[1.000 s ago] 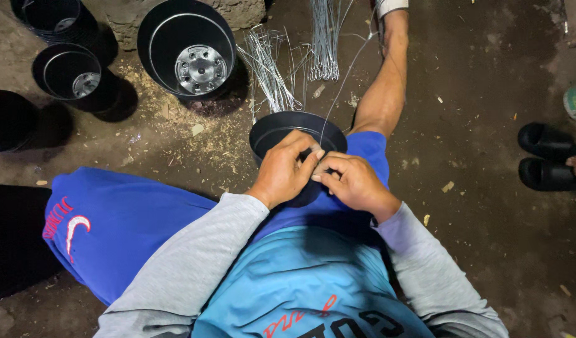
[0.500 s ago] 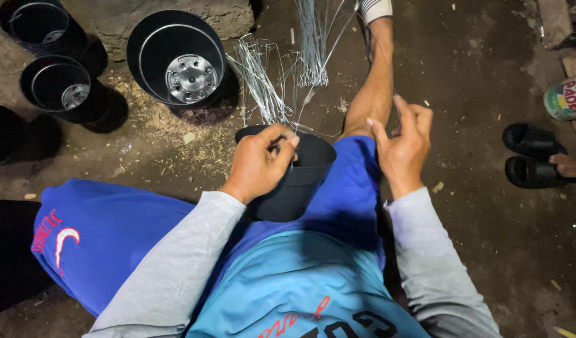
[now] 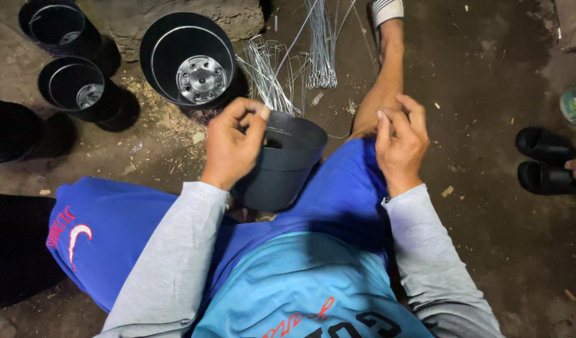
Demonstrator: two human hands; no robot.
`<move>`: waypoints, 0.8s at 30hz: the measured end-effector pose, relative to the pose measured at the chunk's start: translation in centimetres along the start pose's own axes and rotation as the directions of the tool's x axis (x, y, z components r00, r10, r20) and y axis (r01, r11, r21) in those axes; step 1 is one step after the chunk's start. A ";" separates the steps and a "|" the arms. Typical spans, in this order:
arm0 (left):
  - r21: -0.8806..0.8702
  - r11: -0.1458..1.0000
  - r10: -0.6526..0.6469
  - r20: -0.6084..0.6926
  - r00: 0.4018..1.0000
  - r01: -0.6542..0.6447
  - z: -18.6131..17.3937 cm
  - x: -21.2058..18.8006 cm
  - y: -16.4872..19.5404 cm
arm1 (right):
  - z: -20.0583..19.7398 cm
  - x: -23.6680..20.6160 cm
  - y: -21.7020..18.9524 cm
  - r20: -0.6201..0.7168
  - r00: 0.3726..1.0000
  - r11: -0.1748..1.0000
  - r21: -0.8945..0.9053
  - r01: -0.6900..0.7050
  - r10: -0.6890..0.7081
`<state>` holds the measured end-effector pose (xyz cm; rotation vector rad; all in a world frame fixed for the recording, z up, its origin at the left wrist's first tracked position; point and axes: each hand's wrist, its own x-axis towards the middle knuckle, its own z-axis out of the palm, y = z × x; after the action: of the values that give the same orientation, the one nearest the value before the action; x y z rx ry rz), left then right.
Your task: The person sits on the floor and inserts metal wire pieces into holes on the bottom of black plastic planters. They bend the wires to secure them in place, then place the finished planters into a stack.
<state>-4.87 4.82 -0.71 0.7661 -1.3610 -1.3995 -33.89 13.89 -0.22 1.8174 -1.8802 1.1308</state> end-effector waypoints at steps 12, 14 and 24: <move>-0.201 0.967 -0.162 0.004 0.987 0.159 -3.0 1.8 -0.1 | 5.7 -3.1 -2.6 0.294 0.861 0.480 0.734 -0.481 0.414; -0.179 0.970 -0.172 -0.032 0.985 0.163 -3.8 1.9 -0.7 | 5.8 -3.2 -3.4 0.395 0.785 0.297 0.768 -0.567 0.478; 0.647 0.689 0.473 -0.059 0.879 -0.327 -0.2 -0.6 1.1 | 3.6 -0.2 -7.8 0.227 0.905 0.798 0.429 -0.424 0.359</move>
<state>-4.29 5.49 0.19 0.9345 -1.7032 -0.4714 -25.38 12.33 -0.16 1.8075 -2.2911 1.7861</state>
